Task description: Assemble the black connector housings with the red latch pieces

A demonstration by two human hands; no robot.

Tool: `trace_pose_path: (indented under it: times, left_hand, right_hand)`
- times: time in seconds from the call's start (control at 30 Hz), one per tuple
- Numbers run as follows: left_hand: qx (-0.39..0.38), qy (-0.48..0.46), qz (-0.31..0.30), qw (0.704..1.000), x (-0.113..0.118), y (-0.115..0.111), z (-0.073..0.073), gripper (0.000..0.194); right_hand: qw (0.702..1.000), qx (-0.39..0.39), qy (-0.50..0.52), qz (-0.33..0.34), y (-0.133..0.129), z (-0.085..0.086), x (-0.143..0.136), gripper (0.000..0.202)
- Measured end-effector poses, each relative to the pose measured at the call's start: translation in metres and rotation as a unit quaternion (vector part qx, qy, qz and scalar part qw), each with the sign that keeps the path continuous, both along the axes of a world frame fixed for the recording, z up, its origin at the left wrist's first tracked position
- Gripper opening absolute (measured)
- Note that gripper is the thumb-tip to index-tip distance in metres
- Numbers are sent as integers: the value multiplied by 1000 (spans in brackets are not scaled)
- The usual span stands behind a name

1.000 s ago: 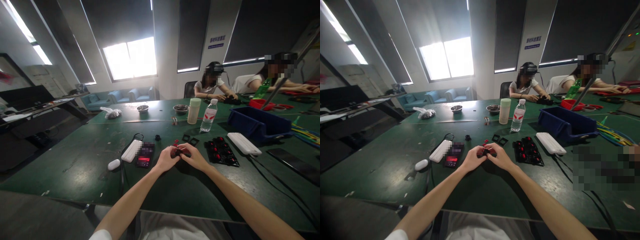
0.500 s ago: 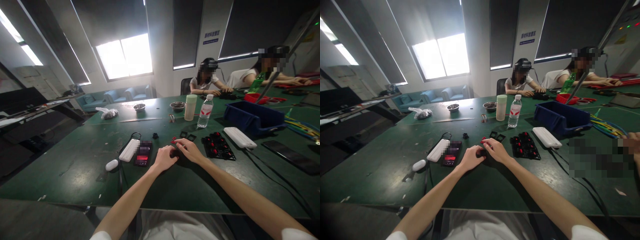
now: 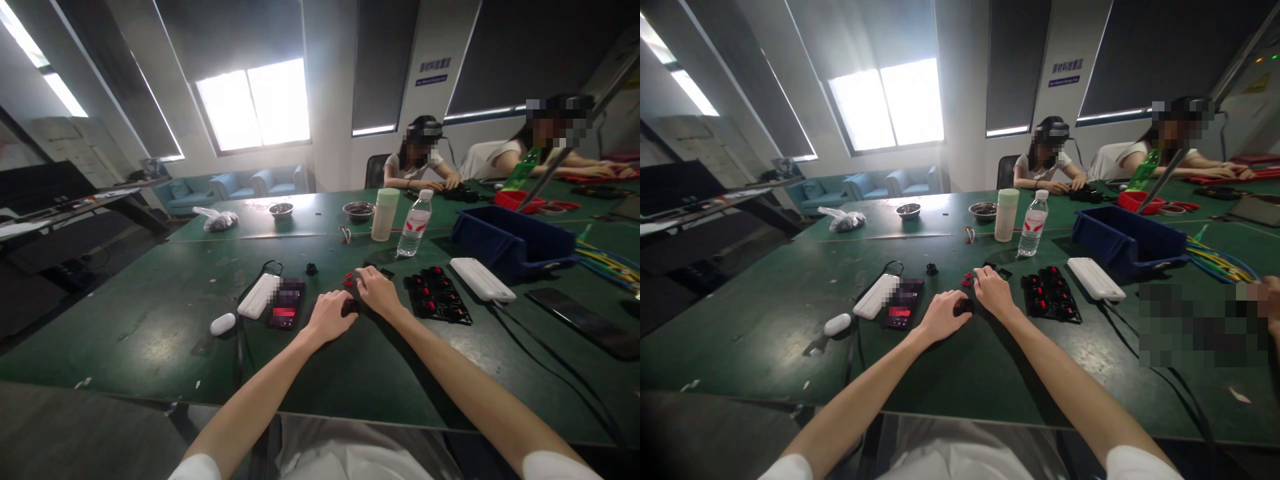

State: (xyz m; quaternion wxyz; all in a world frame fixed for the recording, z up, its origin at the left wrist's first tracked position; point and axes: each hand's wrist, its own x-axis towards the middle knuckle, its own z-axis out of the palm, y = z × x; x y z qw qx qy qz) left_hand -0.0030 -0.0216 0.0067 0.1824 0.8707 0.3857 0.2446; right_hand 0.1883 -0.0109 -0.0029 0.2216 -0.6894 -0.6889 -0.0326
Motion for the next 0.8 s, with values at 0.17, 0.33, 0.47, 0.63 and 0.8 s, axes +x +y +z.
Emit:
trace_pose_path:
  times: [0.17,0.33,0.47,0.63,0.8]
  left_hand:
    - [-11,-9,-12,1000,1,-3,2,22]
    - [-12,-13,-24,1000,1,-3,2,21]
    - [-9,0,-19,1000,1,-3,3,21]
    - [-16,1,-24,1000,2,-3,5,20]
    - [-13,-28,-24,999,0,-2,3,20]
  right_hand:
    - [995,-43,-22,-89,-2,4,9,37]
    - [994,-62,-15,-87,-4,7,11,34]
    - [995,-60,-2,-77,-5,7,12,27]
    - [997,-40,11,-66,-6,8,14,26]
    - [996,3,37,-76,-3,9,23,29]
